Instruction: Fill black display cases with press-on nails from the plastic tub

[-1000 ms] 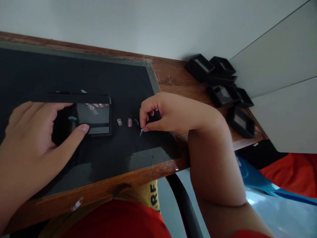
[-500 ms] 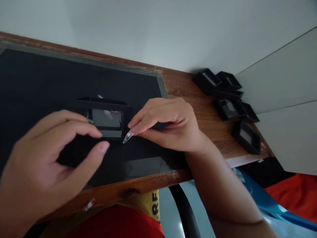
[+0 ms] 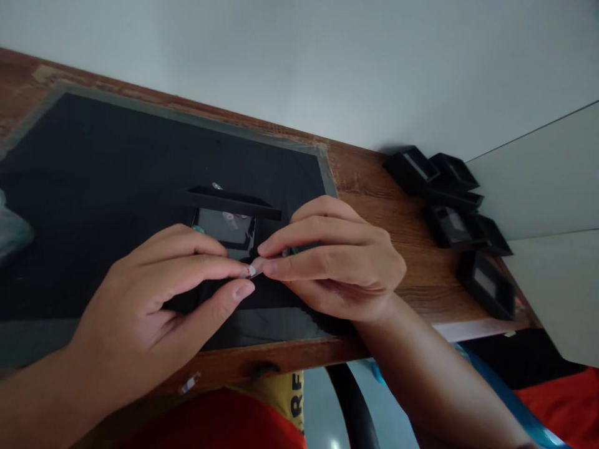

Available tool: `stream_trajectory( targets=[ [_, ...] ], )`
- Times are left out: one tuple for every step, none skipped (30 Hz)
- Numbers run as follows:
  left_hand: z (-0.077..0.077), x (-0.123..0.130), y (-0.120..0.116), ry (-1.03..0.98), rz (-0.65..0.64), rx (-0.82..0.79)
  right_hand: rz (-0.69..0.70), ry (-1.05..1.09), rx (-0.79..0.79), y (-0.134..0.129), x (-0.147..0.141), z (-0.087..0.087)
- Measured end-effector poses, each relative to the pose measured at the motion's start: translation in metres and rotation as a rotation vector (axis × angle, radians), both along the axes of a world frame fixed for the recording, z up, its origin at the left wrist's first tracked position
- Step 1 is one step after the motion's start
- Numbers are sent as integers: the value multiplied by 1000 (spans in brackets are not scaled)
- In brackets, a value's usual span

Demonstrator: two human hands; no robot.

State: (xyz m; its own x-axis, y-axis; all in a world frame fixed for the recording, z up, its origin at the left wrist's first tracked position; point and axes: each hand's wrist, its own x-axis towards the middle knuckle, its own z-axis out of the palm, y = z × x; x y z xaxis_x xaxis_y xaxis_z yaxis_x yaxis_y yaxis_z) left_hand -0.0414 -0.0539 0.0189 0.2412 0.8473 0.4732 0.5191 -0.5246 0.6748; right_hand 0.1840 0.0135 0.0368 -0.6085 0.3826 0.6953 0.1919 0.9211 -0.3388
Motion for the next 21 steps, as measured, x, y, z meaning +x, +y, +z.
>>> stream_trajectory(
  targets=[
    [0, 0, 0, -4, 4, -1, -6, 6, 8, 0, 0, 0],
    [0, 0, 0, -13, 5, -2, -12, 13, 13, 1, -1, 0],
    [0, 0, 0, -27, 7, -4, -18, 19, 16, 1, -1, 0],
    [0, 0, -1, -42, 9, -8, -24, 20, 12, 1, -1, 0],
    [0, 0, -1, -55, 12, -15, -29, 18, 5, 0, -1, 1],
    [-1, 0, -1, -64, 18, -23, -34, 16, -4, 0, -1, 1],
    [-1, 0, -1, -68, 27, -34, -36, 13, -15, -1, -1, 2],
    [-2, 0, -1, -70, 32, -43, -32, 13, -24, -1, -2, 2],
    [-3, 0, -1, -74, 35, -49, -27, 17, -33, -2, -2, 2],
    [-3, 0, -1, -80, 37, -58, -23, 25, -42, -2, -3, 2],
    [-3, 0, -1, -89, 36, -69, -18, 33, -49, -3, -3, 2],
    [-3, 0, 0, -102, 33, -81, -16, 40, -58, -4, -4, 2],
    [-3, 0, 0, -119, 27, -95, -15, 49, -67, -4, -5, 1],
    [-2, 0, 0, -134, 23, -109, -15, 59, -76, -4, -5, 1],
    [-2, -1, 0, -142, 20, -125, -16, 67, -86, -5, -6, 0],
    [-2, -1, 0, -146, 13, -136, -14, 74, -98, -5, -6, 0],
    [-2, -1, 0, -149, 2, -140, -14, 78, -112, -5, -6, 0],
    [-2, -1, 0, -148, -10, -146, -14, 81, -128, -5, -7, 0],
    [-2, -1, 0, -147, -26, -151, -12, 83, -147, -5, -7, 0],
    [-2, -1, -1, -150, -41, -153, -7, 87, -168, -5, -7, 0],
    [-3, -2, -1, -154, -55, -154, 3, 93, -193, -5, -7, 1]
  ],
)
